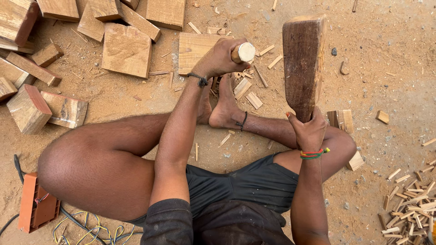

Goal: The person sits on the ground and uses a wooden mallet to strike a chisel held against a small piece of wood. They repeatedly chip away at the wood, creating shavings, and occasionally adjust the position of the wood or clear debris from the work area.

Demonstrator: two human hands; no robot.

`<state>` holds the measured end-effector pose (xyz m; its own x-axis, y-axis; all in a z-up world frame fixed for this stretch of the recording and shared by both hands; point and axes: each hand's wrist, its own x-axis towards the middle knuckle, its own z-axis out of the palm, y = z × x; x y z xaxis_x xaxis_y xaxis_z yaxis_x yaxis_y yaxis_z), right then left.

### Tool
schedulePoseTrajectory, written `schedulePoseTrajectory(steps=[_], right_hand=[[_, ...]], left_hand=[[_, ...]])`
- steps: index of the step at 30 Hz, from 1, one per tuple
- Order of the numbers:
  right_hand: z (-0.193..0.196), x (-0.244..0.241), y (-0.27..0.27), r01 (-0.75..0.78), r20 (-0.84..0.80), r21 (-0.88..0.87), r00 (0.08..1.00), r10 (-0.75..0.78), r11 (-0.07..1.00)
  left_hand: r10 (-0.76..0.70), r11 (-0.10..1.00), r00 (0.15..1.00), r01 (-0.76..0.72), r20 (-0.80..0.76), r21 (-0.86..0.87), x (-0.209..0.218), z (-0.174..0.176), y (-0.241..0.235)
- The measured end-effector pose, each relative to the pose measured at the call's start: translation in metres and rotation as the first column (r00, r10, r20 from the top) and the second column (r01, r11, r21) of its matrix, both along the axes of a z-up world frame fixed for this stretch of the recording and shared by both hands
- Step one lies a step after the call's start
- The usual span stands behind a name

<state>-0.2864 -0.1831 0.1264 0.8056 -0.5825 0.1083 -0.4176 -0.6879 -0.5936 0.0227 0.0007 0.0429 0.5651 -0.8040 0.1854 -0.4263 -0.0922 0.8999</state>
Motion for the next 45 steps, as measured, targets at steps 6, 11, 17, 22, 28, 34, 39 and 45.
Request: schedulePoseTrajectory(steps=[6, 11, 17, 22, 28, 34, 39, 45], right_hand=[[0.023, 0.013, 0.005, -0.026, 0.085, 0.05, 0.996, 0.022, 0.998], [0.051, 0.032, 0.003, -0.069, 0.159, 0.002, 0.985, 0.068, 0.998], [0.091, 0.041, -0.002, -0.073, 0.21, -0.119, 0.973, 0.097, 0.99], [0.103, 0.047, 0.002, -0.121, 0.255, -0.098, 0.956, 0.143, 0.988], [0.081, 0.063, 0.008, -0.158, 0.101, -0.269, 0.976, 0.191, 0.95], [0.082, 0.065, -0.002, -0.209, -0.139, -0.434, 0.977, 0.164, 0.876], [0.073, 0.062, 0.011, -0.179, 0.185, -0.2, 0.959, 0.217, 0.963], [0.068, 0.068, 0.007, -0.287, -0.219, -0.49, 0.954, 0.203, 0.823]], left_hand=[[0.174, 0.985, 0.98, -0.175, -0.095, -0.002, 0.019, -0.001, 0.014], [0.118, 0.993, 0.987, -0.118, -0.106, 0.005, 0.001, 0.015, 0.003], [0.065, 0.996, 0.998, -0.066, 0.018, 0.055, -0.011, 0.028, -0.011], [0.135, 0.99, 0.99, -0.136, 0.031, 0.041, -0.004, 0.024, -0.009], [0.095, 0.994, 0.995, -0.097, 0.025, 0.056, -0.003, 0.007, -0.014], [0.163, 0.986, 0.979, -0.157, 0.125, -0.06, -0.006, 0.019, 0.006], [0.152, 0.984, 0.986, -0.146, -0.063, 0.098, -0.011, 0.037, 0.004], [0.117, 0.992, 0.98, -0.106, -0.162, 0.072, -0.005, -0.011, 0.009]])
